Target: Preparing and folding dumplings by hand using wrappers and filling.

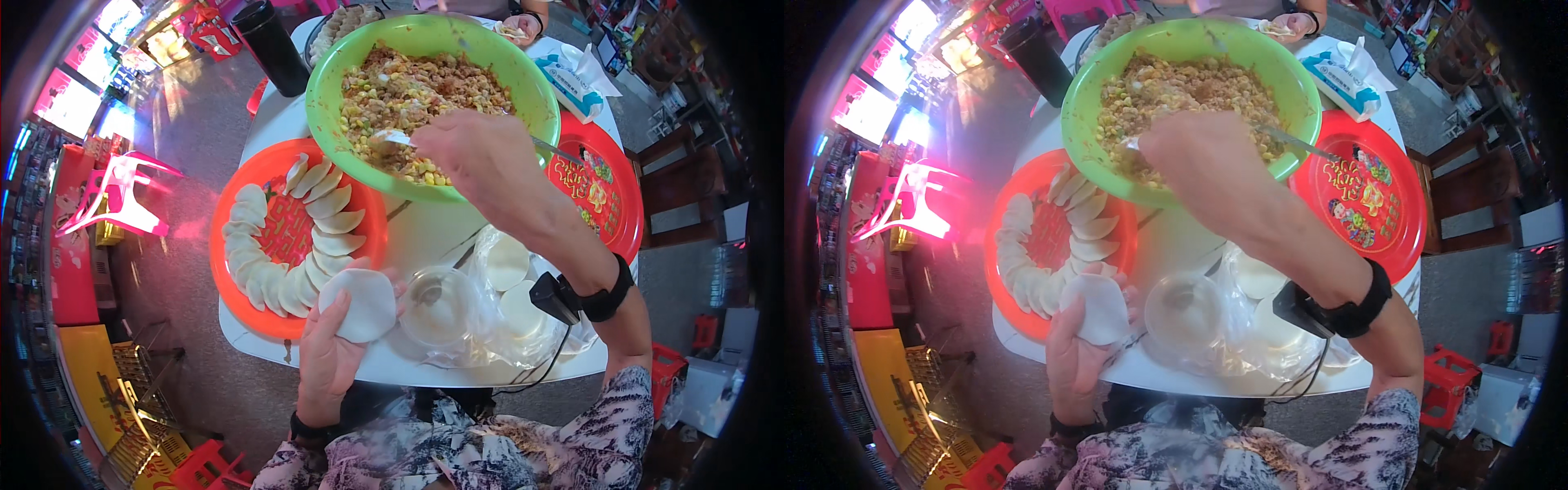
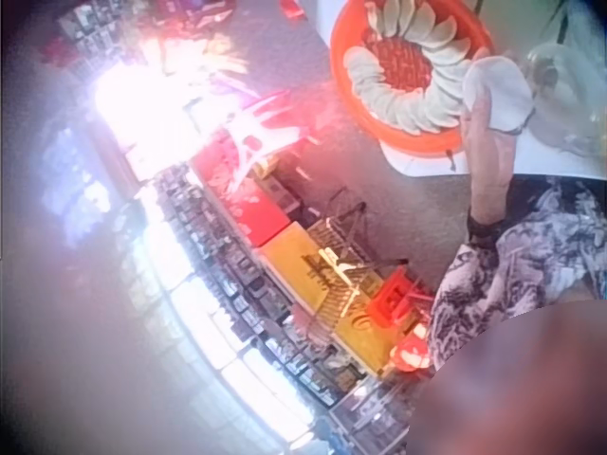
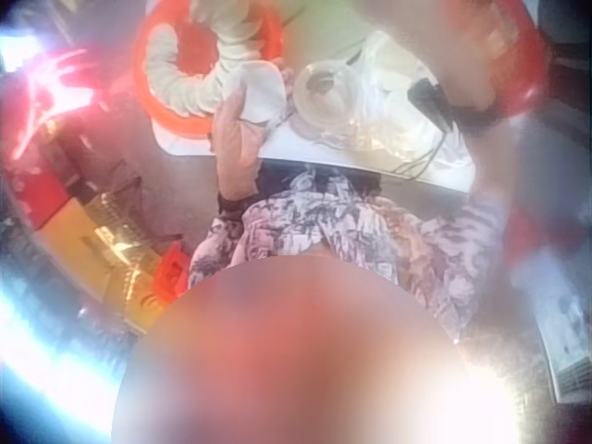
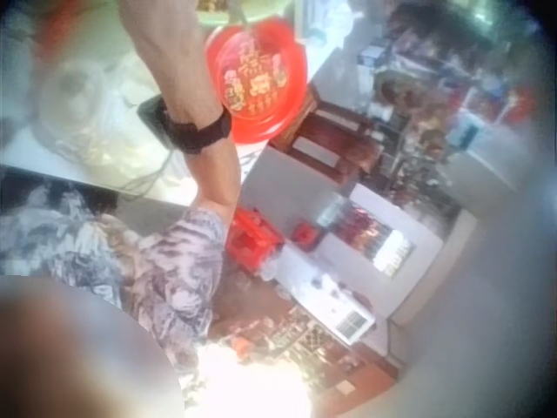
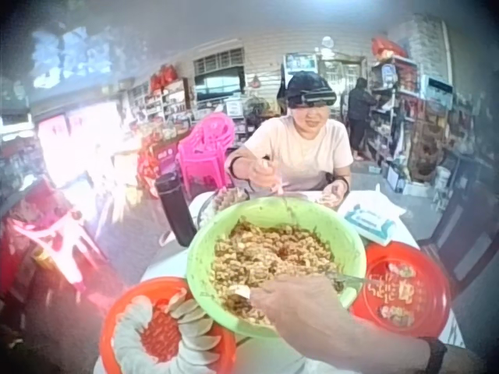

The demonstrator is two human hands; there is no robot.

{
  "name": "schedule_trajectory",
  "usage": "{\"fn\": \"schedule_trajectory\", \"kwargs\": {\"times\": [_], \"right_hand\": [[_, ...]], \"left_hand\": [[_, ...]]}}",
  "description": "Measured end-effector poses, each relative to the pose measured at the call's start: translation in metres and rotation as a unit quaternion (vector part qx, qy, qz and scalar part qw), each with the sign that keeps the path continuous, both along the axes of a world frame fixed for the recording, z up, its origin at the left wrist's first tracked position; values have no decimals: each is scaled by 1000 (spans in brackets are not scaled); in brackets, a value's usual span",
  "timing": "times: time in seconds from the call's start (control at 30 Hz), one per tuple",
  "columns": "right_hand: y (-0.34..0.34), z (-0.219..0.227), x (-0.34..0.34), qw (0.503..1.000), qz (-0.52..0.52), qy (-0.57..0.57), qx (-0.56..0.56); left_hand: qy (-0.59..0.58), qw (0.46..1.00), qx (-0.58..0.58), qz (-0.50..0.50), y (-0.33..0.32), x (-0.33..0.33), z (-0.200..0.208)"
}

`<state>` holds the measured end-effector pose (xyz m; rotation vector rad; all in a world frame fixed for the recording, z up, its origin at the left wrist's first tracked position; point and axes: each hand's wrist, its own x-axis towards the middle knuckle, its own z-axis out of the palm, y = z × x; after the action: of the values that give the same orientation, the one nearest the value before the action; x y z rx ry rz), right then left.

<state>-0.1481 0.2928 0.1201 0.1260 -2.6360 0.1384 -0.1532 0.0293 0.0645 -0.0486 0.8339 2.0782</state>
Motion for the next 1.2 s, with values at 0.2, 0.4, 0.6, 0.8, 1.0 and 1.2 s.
{"fn": "schedule_trajectory", "kwargs": {"times": [0.2,0.4,0.6,0.8,1.0,1.2], "right_hand": [[8,8,-2,990,-74,34,-113],[8,-12,-9,990,-70,-26,-124],[6,-5,-12,994,-86,35,-48],[-9,-10,-2,996,-61,-5,-61],[-3,-5,-6,997,-51,29,-45],[-12,-6,2,997,-48,-26,-61]], "left_hand": [[-8,1000,12,-10,3,0,-6],[-4,1000,11,-14,2,1,-3],[13,1000,-8,-11,0,3,5],[8,1000,-12,-11,-3,1,3],[-1,1000,-20,-15,-5,1,0],[-17,999,-33,-2,-5,-1,0]]}}
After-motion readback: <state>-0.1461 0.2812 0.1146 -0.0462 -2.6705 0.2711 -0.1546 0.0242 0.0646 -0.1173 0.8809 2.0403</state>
